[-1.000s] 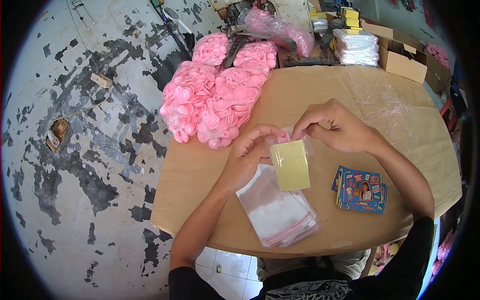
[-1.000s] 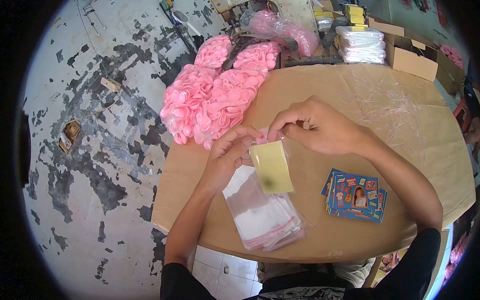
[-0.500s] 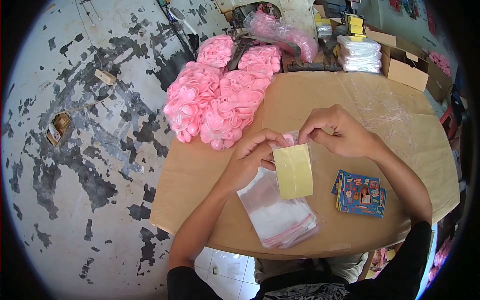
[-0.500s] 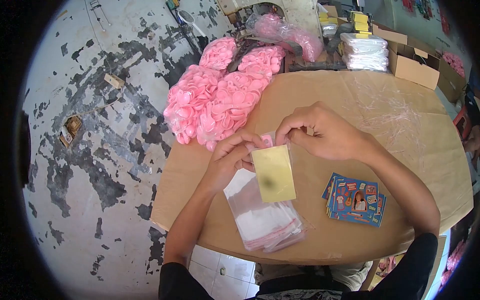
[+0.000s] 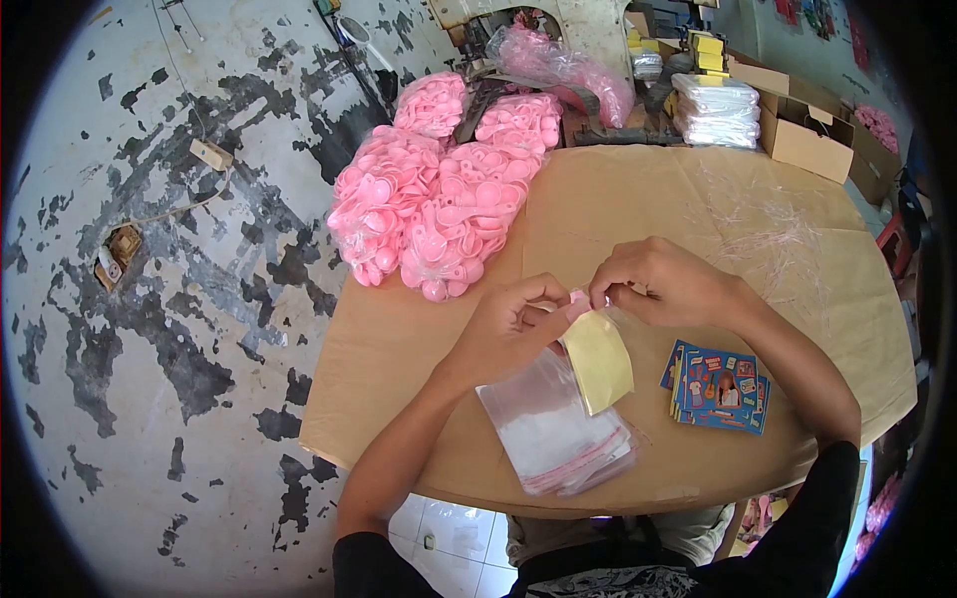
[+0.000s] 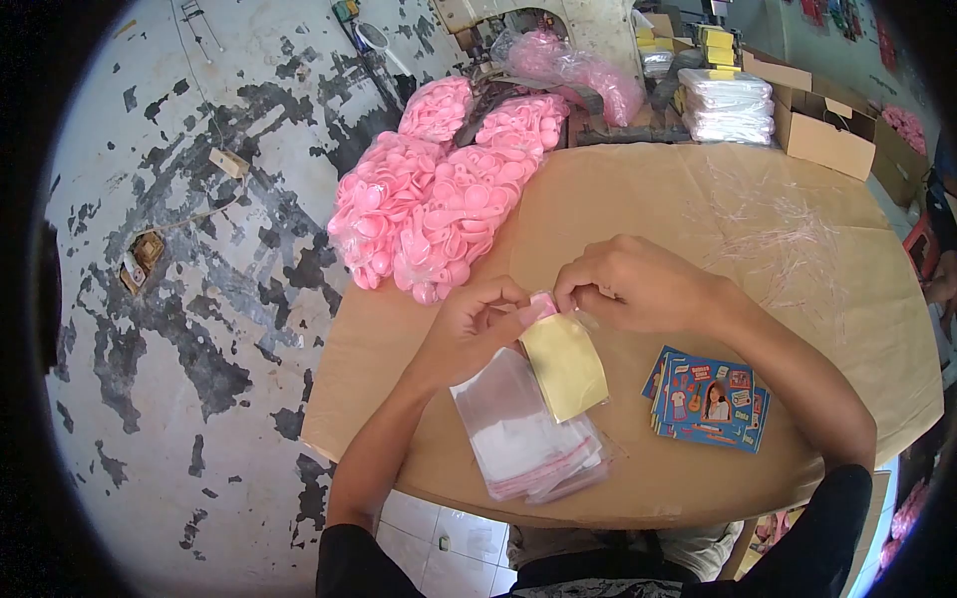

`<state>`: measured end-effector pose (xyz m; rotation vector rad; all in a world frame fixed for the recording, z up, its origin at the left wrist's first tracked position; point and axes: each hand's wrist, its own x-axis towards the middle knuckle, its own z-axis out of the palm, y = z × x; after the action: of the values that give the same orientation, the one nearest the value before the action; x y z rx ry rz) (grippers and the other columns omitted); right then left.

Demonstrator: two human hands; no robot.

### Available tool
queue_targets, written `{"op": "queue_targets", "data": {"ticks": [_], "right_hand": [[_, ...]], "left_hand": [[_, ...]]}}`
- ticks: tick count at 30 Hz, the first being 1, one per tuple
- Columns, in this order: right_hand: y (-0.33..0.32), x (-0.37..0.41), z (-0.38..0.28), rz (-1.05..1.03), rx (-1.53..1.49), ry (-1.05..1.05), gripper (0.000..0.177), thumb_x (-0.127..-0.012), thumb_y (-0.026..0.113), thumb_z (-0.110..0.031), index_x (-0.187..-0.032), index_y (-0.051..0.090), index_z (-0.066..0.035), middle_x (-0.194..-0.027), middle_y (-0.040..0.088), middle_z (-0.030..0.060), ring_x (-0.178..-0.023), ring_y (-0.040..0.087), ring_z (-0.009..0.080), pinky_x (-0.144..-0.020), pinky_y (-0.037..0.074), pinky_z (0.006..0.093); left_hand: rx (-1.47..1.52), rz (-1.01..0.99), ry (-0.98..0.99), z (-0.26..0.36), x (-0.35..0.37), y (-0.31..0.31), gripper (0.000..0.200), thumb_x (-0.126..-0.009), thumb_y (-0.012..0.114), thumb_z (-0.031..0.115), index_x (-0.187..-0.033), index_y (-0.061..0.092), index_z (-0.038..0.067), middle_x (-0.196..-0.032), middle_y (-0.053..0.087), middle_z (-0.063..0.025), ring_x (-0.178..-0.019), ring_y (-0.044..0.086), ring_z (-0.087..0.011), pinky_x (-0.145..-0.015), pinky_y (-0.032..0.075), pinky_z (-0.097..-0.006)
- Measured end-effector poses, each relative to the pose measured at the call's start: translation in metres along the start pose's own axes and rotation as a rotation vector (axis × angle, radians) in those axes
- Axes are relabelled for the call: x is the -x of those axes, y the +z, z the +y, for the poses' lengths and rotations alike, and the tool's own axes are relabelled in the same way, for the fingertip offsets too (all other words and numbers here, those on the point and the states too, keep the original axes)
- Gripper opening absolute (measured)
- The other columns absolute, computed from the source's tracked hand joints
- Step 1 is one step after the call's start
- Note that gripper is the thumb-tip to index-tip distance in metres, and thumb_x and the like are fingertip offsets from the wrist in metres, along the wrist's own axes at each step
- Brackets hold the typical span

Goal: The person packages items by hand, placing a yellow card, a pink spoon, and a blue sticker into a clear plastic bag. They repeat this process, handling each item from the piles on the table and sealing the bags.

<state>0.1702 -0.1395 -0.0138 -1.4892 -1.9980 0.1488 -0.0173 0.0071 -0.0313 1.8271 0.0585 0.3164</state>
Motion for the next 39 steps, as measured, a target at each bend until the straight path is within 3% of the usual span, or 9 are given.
{"op": "queue_targets", "data": {"ticks": [2,8,17,20,26,29,32,35,39], "right_hand": [[0.001,0.000,0.001,-0.018,0.015,0.003,0.015,-0.080,0.054,-0.001,-0.088,0.066,-0.006,-0.073,0.064,0.0100,-0.070,0.062,0.0281,-0.066,0.049,0.0407],[-0.002,-0.001,-0.003,0.022,-0.041,-0.039,0.014,-0.081,0.054,-0.002,-0.088,0.065,-0.006,-0.073,0.063,0.0107,-0.068,0.062,0.0289,-0.066,0.049,0.0410],[-0.004,-0.001,-0.005,-0.015,-0.004,0.013,0.016,-0.078,0.053,0.006,-0.086,0.063,-0.003,-0.079,0.064,0.0089,-0.079,0.063,0.0276,-0.068,0.050,0.0375],[0.005,0.000,0.007,0.007,0.049,-0.035,0.013,-0.082,0.055,-0.002,-0.092,0.062,-0.005,-0.088,0.064,0.0134,-0.083,0.061,0.0323,-0.074,0.048,0.0426],[0.018,-0.004,0.035,0.107,0.197,0.080,0.031,-0.083,0.059,-0.003,-0.114,0.057,-0.003,-0.112,0.060,0.0197,-0.105,0.057,0.0380,-0.088,0.047,0.0430],[0.026,-0.011,0.063,0.028,0.281,0.003,0.039,-0.085,0.061,-0.009,-0.123,0.056,-0.004,-0.131,0.052,0.0219,-0.121,0.050,0.0386,-0.100,0.042,0.0449],[0.048,-0.026,0.092,-0.129,0.378,0.022,0.054,-0.090,0.060,-0.024,-0.138,0.045,-0.005,-0.148,0.036,0.0224,-0.137,0.036,0.0377,-0.112,0.030,0.0482],[0.064,-0.037,0.108,-0.333,0.535,0.189,0.067,-0.097,0.045,-0.045,-0.149,0.028,-0.007,-0.156,0.022,0.0204,-0.145,0.020,0.0335,-0.117,0.017,0.0503],[0.045,-0.039,0.094,-0.387,0.507,0.471,0.077,-0.099,0.027,-0.057,-0.151,0.017,-0.002,-0.158,0.014,0.0197,-0.148,0.011,0.0307,-0.118,0.009,0.0525]], "left_hand": [[-0.002,0.043,-0.033,0.000,0.000,0.002,0.012,-0.092,0.066,0.012,-0.091,0.061,0.001,-0.089,0.060,-0.0013,-0.076,0.063,-0.0067,-0.061,0.052,-0.0218],[0.033,0.023,0.002,0.000,0.000,0.000,0.011,-0.089,0.069,0.006,-0.088,0.058,0.003,-0.083,0.055,0.0031,-0.069,0.057,-0.0030,-0.055,0.044,-0.0195],[0.002,-0.066,-0.045,-0.005,-0.001,-0.001,0.026,-0.082,0.075,0.003,-0.097,0.054,0.006,-0.094,0.064,-0.0019,-0.083,0.065,-0.0087,-0.066,0.053,-0.0202],[-0.044,-0.080,-0.089,-0.004,0.000,-0.001,0.026,-0.082,0.075,0.003,-0.094,0.052,0.006,-0.096,0.064,-0.0030,-0.086,0.065,-0.0088,-0.067,0.053,-0.0207],[0.038,-0.106,-0.102,0.003,0.002,-0.006,0.025,-0.084,0.074,0.004,-0.096,0.052,0.006,-0.101,0.063,-0.0038,-0.085,0.066,-0.0100,-0.067,0.053,-0.0209],[0.099,-0.160,-0.082,0.002,0.002,-0.006,0.022,-0.085,0.072,0.003,-0.100,0.054,0.005,-0.104,0.063,-0.0043,-0.084,0.066,-0.0108,-0.068,0.054,-0.0218],[0.067,-0.176,-0.077,0.006,0.003,-0.002,0.020,-0.087,0.070,0.003,-0.101,0.056,0.005,-0.107,0.062,-0.0047,-0.085,0.067,-0.0114,-0.070,0.056,-0.0228],[0.090,-0.197,-0.048,0.002,0.002,-0.003,0.018,-0.086,0.070,0.003,-0.099,0.057,0.005,-0.107,0.061,-0.0048,-0.086,0.067,-0.0116,-0.070,0.056,-0.0232],[0.069,-0.195,-0.027,0.001,0.004,-0.007,0.017,-0.087,0.070,0.003,-0.100,0.058,0.003,-0.107,0.060,-0.0042,-0.084,0.066,-0.0109,-0.069,0.055,-0.0224]]}}
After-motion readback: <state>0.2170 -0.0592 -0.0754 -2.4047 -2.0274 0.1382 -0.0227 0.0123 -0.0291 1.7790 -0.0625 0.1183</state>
